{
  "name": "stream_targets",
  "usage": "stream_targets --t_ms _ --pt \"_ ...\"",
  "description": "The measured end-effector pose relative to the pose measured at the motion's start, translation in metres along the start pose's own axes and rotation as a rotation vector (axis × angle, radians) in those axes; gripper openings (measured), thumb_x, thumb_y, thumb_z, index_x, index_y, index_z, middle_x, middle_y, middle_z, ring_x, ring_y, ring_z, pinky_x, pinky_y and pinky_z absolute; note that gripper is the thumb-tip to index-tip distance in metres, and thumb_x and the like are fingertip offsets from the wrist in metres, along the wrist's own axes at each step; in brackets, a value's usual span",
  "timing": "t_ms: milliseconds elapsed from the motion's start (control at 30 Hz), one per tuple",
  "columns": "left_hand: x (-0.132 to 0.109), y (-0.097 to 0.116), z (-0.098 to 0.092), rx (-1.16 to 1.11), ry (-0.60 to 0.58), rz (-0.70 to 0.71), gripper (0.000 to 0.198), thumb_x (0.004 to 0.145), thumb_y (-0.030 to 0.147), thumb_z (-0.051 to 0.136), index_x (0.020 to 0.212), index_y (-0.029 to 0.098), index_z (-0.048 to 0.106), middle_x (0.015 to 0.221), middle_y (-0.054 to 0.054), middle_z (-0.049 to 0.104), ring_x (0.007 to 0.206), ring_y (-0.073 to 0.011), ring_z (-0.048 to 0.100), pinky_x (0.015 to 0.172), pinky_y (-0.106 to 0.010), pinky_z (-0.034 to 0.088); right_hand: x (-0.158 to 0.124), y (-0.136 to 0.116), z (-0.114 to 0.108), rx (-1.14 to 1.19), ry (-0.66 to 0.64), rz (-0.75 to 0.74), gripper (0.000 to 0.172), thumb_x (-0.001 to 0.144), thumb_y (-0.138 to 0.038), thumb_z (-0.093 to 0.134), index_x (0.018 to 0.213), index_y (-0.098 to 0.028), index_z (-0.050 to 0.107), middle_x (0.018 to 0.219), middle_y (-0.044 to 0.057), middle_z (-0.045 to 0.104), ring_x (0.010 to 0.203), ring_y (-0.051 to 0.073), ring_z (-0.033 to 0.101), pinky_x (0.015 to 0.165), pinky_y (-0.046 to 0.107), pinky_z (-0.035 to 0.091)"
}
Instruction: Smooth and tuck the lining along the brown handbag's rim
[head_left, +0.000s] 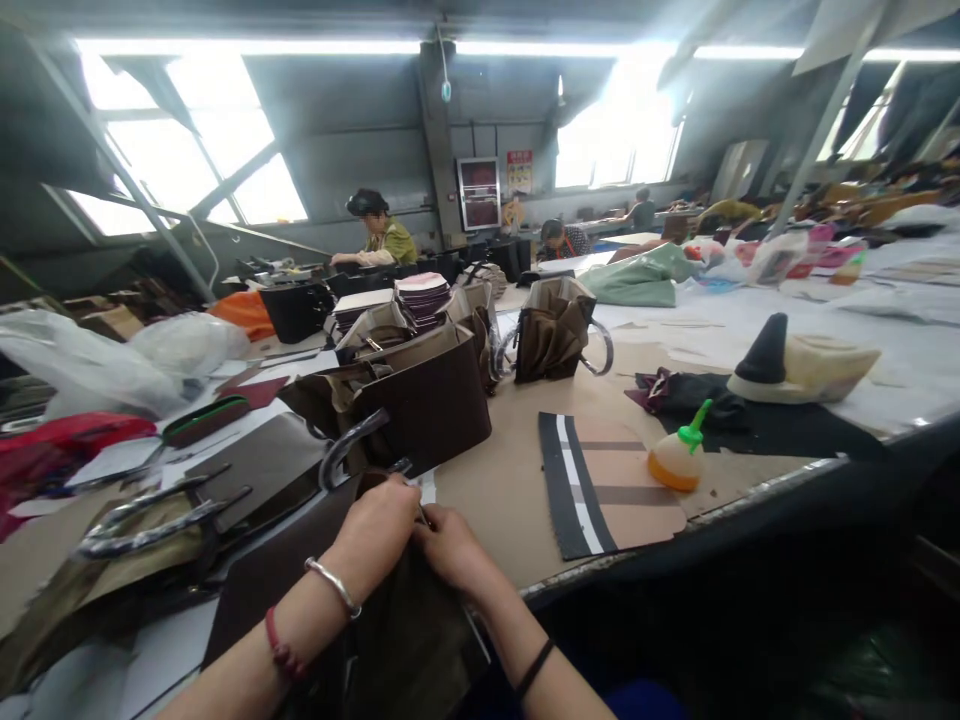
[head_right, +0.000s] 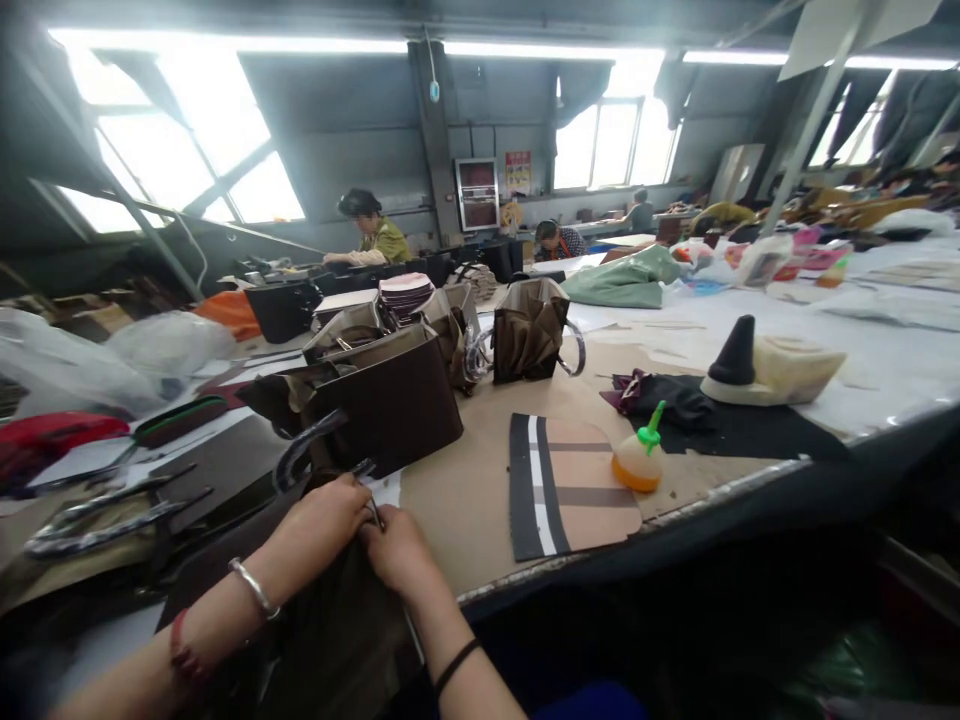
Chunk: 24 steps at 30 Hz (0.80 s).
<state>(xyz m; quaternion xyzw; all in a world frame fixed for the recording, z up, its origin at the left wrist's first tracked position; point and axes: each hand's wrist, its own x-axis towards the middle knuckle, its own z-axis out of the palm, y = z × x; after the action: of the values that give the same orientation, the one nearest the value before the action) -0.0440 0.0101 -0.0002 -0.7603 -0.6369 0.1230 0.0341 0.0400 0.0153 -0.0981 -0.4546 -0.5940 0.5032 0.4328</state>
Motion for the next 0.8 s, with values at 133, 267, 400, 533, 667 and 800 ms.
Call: stream_targets --t_ms 133,267,400,533,667,800 --pt "-0.030 -0.020 -0.010 -0.022 0.126 -0.006 0.013 0.082 0.016 0.047 0.080 0.015 0.060 0.089 -0.007 0.056 0.082 -0.0167 0.057 0.076 -0.027 0.046 -0.001 -0.018 0.005 0.030 -0.142 -0.098 0.017 0.073 -0.019 0.044 0.070 -0.017 0.061 0.070 0.000 0.061 0.070 0.017 0.054 0.063 0.025 0.039" --pt "-0.066 -0.034 -0.012 0.023 0.326 0.033 0.011 0.079 0.016 0.050 0.073 0.017 0.059 0.092 -0.007 0.055 0.091 -0.0220 0.050 0.082 -0.036 0.042 -0.017 -0.037 0.004 0.024 -0.158 -0.149 0.019 0.074 -0.017 0.042 0.070 -0.017 0.061 0.069 0.000 0.060 0.069 0.016 0.052 0.065 0.025 0.039" --pt "-0.088 -0.048 -0.008 0.066 0.497 0.081 0.008 0.076 0.022 0.055 0.071 0.020 0.060 0.124 -0.008 0.044 0.117 -0.0299 0.032 0.096 -0.047 0.028 -0.042 -0.046 0.004 0.031 -0.158 -0.139 0.020 0.077 -0.017 0.041 0.074 -0.017 0.061 0.069 0.000 0.058 0.066 0.016 0.051 0.063 0.024 0.038" --pt "-0.094 -0.056 -0.013 -0.159 0.344 0.208 0.008 0.076 0.021 0.054 0.071 0.021 0.060 0.116 -0.003 0.053 0.114 -0.0220 0.037 0.101 -0.039 0.026 -0.072 -0.052 -0.006 0.064 -0.237 -0.101 0.018 0.079 -0.019 0.042 0.074 -0.017 0.059 0.070 0.000 0.057 0.067 0.016 0.049 0.062 0.024 0.037" --pt "-0.089 -0.046 -0.032 -0.419 0.225 0.306 0.015 0.074 0.018 0.054 0.060 0.019 0.057 0.108 0.000 0.057 0.104 -0.0174 0.044 0.089 -0.027 0.038 -0.094 -0.066 -0.031 0.063 -0.322 -0.025 0.018 0.081 -0.023 0.042 0.074 -0.015 0.058 0.070 0.000 0.054 0.067 0.014 0.046 0.061 0.023 0.036" --pt "-0.080 -0.027 -0.049 -0.522 0.084 0.362 0.015 0.073 0.022 0.053 0.059 0.017 0.055 0.092 -0.002 0.059 0.086 -0.0166 0.050 0.079 -0.027 0.040 -0.105 -0.080 -0.061 0.032 -0.371 0.015 0.018 0.083 -0.023 0.042 0.077 -0.013 0.056 0.071 -0.001 0.051 0.067 0.012 0.045 0.061 0.021 0.036"
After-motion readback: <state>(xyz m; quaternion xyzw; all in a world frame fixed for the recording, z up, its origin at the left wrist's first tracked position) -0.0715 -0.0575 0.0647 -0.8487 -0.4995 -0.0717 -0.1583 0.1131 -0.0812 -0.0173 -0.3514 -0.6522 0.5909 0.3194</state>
